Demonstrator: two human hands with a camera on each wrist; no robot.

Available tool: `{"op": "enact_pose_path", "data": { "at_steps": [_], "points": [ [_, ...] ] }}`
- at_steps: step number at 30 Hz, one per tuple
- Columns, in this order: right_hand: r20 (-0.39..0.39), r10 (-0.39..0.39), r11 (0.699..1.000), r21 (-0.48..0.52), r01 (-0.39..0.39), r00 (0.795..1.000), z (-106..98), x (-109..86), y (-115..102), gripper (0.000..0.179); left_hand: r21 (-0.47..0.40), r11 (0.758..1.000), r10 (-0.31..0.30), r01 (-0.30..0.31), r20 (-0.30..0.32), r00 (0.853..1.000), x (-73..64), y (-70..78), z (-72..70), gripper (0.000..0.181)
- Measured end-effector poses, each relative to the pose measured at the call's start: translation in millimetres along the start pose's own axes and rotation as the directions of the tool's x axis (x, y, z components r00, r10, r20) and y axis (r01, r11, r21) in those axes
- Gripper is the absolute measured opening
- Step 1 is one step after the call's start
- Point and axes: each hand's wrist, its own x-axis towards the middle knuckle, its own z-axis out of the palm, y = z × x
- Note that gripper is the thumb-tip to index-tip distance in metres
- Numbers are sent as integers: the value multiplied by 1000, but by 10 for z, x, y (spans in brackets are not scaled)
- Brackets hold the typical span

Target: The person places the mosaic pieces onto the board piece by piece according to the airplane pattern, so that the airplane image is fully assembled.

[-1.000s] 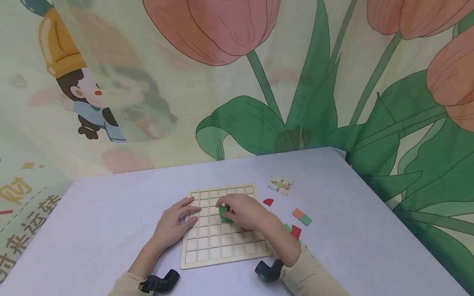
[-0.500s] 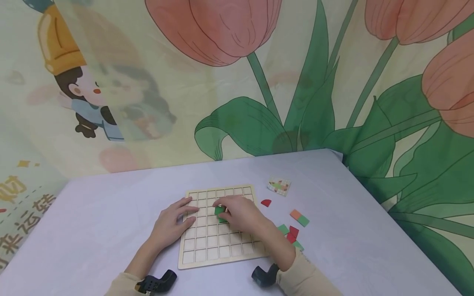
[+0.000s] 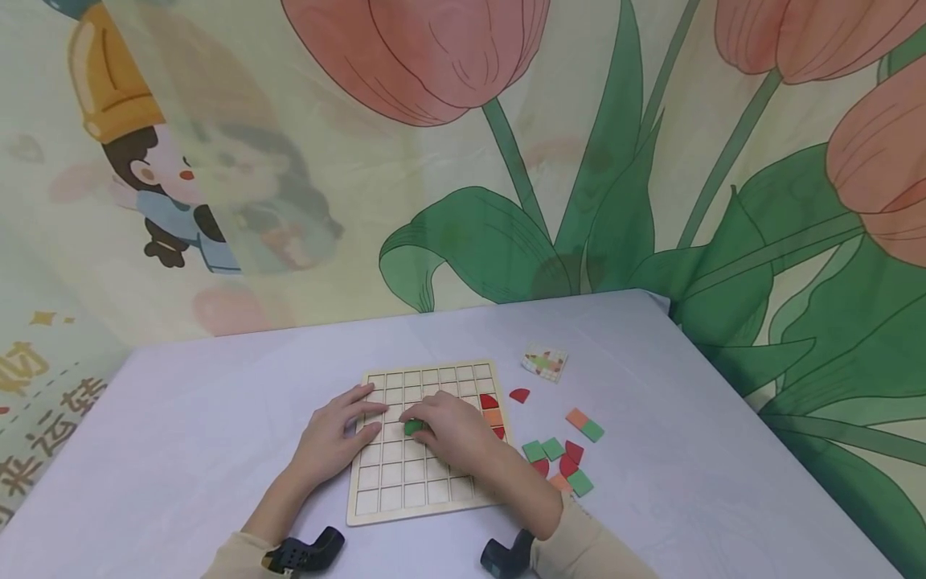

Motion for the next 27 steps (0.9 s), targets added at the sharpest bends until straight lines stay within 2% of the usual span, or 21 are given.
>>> {"op": "enact_pose_path", "data": {
  "at_steps": [16,27],
  "points": [
    [-65,-41,994,-100,34,997,97,4,3,32,1,1000,-6,6,14,1000,10,-11,7,29],
    [-68,7,997,-79,-12,998,74,8,0,24,3,1000,9,-9,3,1000,15,6,-2,28]
  ]
}}
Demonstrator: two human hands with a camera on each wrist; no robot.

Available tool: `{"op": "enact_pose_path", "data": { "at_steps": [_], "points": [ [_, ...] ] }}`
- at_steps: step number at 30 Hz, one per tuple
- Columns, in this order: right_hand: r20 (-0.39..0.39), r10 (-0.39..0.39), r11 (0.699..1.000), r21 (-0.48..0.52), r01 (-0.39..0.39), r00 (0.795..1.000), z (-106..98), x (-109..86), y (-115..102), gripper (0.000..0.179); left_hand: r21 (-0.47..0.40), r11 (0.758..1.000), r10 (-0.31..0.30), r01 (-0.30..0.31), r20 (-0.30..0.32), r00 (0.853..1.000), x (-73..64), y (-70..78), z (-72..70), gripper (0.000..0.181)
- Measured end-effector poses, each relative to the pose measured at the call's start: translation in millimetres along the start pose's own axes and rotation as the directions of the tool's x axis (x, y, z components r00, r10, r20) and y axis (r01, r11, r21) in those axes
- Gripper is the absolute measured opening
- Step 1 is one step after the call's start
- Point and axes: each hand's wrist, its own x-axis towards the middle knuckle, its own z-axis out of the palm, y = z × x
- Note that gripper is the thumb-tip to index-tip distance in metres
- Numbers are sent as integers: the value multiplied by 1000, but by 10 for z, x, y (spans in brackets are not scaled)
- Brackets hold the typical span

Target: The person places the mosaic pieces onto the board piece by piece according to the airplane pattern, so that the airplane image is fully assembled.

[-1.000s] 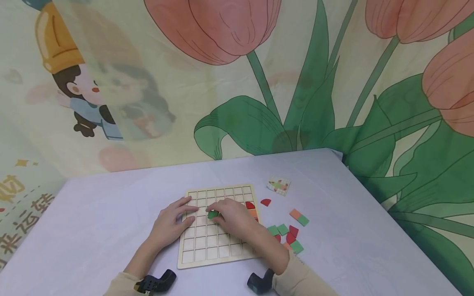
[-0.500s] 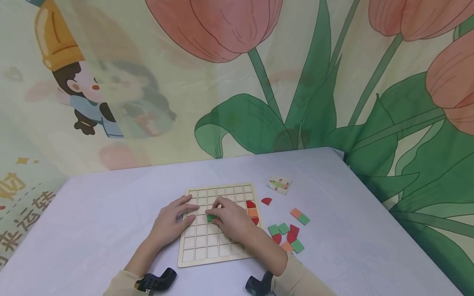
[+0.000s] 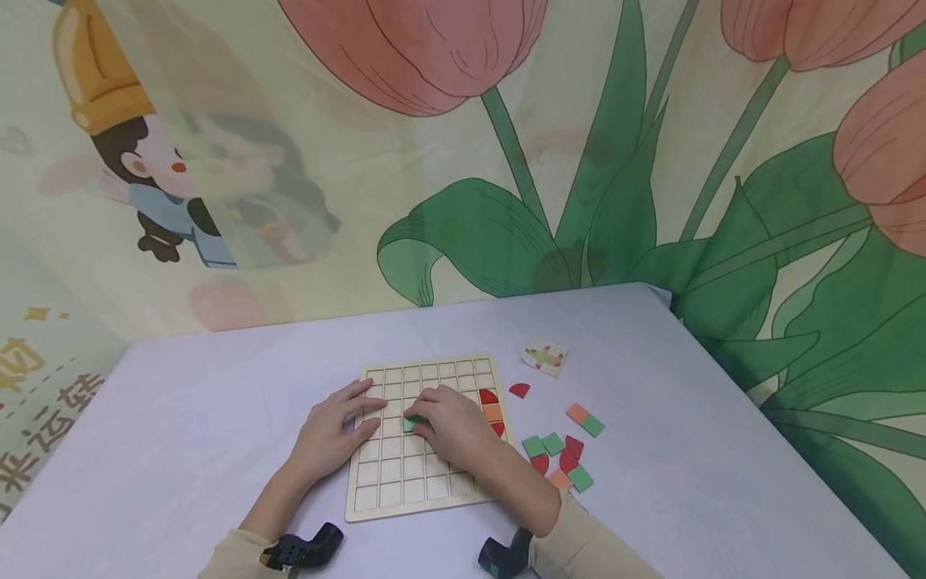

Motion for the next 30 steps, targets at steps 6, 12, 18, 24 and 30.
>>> {"op": "enact_pose_path", "data": {
  "at_steps": [6,12,18,24,30],
  "points": [
    [-12,-22,1000,21,22,1000,3,41,-19,20,-3,1000,3,-3,-10,1000,-21,-20,-70,28],
    [-6,-5,998,56,5,1000,-77,-56,-21,17,-19,1000,-5,5,36,999,-30,79,-95,30],
    [-66,11,999,54,-7,998,-335,-82,-14,13,-33,998,49,-47,54,997,132,261,-242,33],
    [8,6,998,62,-7,1000,-410,-152,-116,15,-28,999,22,-19,101,995,17,297,-328,32],
    [49,29,995,89,-33,998,-444,-204,-133,11,-27,1000,17,-14,103,994,-76,281,-309,33]
  ]
}}
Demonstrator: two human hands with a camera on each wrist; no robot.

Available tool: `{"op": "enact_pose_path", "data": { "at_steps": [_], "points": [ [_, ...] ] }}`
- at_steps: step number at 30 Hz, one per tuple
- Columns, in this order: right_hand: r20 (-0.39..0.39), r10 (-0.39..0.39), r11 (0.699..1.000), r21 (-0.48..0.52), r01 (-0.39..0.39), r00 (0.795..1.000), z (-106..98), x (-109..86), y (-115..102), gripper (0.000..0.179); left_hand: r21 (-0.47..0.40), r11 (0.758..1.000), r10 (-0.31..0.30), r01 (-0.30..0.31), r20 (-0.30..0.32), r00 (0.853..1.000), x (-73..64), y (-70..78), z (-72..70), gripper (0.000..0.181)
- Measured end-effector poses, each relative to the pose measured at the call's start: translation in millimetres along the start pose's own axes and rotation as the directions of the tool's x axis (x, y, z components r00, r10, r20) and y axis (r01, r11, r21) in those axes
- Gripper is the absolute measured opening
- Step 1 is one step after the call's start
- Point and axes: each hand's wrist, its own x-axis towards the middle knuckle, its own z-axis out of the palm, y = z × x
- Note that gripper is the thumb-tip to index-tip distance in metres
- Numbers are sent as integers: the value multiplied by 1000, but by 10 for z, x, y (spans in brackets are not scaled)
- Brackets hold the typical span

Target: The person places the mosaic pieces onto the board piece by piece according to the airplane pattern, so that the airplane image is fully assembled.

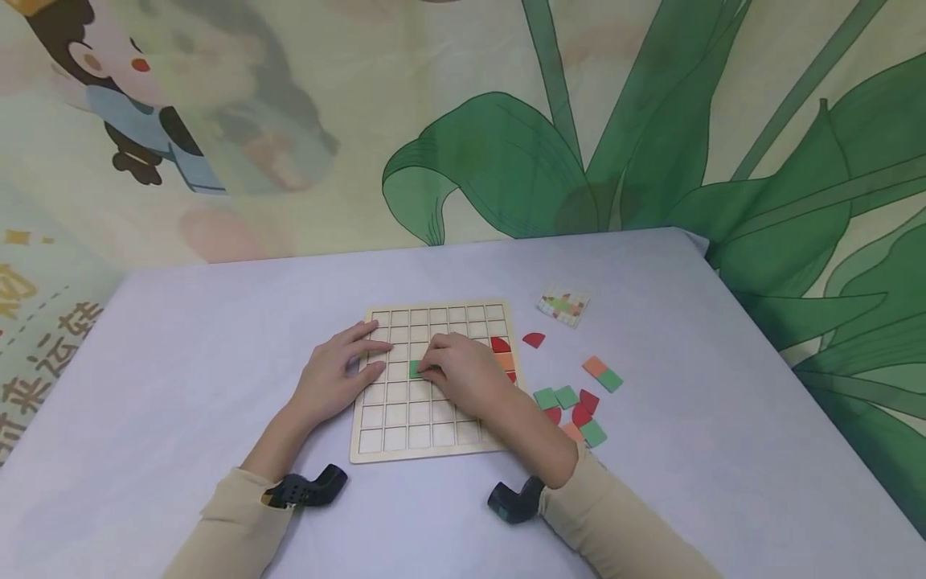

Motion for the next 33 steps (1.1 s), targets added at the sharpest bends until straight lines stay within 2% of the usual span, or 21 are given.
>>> {"op": "enact_pose_path", "data": {
  "at_steps": [10,16,22,33],
  "points": [
    [54,75,997,27,-77,996,-142,-49,144,13,2,1000,8,-8,-10,1000,-17,5,42,30],
    [88,63,997,32,-66,994,-179,-41,173,14,9,1000,8,-8,-14,1000,-17,23,11,30],
    [92,43,992,111,-53,995,-189,-25,130,13,1,1000,12,-12,-21,1000,-22,23,-1,30],
    [87,30,988,148,-42,996,-198,-45,140,11,11,1000,19,-18,-26,999,-35,27,11,29]
  ]
}}
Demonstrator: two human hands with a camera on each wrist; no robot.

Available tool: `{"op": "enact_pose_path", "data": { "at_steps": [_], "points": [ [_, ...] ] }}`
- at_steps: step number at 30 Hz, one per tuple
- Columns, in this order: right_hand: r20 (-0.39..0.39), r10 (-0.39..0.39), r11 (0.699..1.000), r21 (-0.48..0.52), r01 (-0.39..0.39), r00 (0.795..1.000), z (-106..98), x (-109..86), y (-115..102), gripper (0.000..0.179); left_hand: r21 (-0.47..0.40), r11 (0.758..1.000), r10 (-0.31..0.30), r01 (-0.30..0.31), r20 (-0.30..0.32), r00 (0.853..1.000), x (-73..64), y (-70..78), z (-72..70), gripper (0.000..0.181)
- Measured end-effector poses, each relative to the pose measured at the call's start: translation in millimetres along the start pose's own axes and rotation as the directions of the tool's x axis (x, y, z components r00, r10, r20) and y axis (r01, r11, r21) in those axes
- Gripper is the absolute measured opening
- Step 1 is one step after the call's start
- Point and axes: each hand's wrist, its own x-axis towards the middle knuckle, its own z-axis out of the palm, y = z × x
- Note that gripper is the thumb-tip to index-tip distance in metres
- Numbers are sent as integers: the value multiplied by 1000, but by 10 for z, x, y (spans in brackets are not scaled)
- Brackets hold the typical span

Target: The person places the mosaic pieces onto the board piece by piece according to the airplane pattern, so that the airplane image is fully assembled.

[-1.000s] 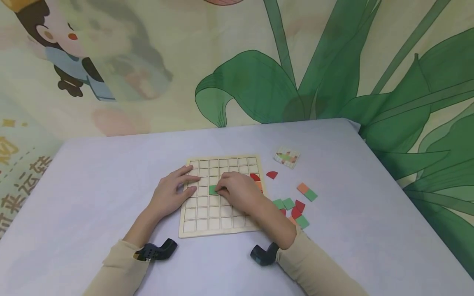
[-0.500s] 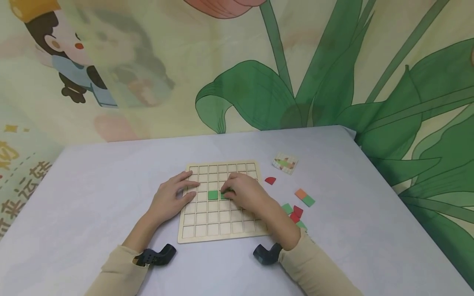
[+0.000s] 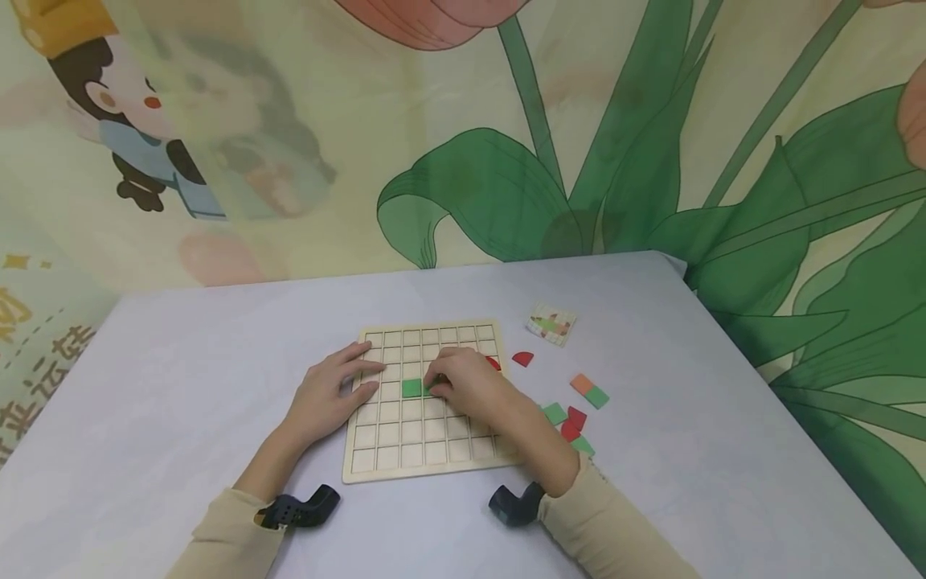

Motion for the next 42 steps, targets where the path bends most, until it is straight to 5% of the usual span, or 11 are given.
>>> {"op": "enact_pose_path", "data": {
  "at_steps": [4,8,19,27,35,42],
  "points": [
    [-18,47,999,-17,-48,999,-155,-9,119,11,8,1000,5,-4,-11,1000,-18,-6,0,29],
    [-37,177,984,-15,-177,984,-406,-85,347,15,16,1000,10,-10,-23,1000,-29,-12,17,29],
    [128,470,878,27,-477,873,-916,-597,1085,26,35,999,36,-35,-42,998,-30,-6,44,28],
    [299,514,849,-41,-527,804,-943,-729,1115,38,27,999,28,-27,-46,999,-41,-9,37,28],
    [323,507,862,-191,-470,799,-704,-567,827,43,16,1000,14,-13,-41,999,-50,-8,11,28],
    [248,545,838,-143,-526,801,-676,-559,885,26,17,1000,10,-10,-31,999,-44,-2,30,28]
  ]
}}
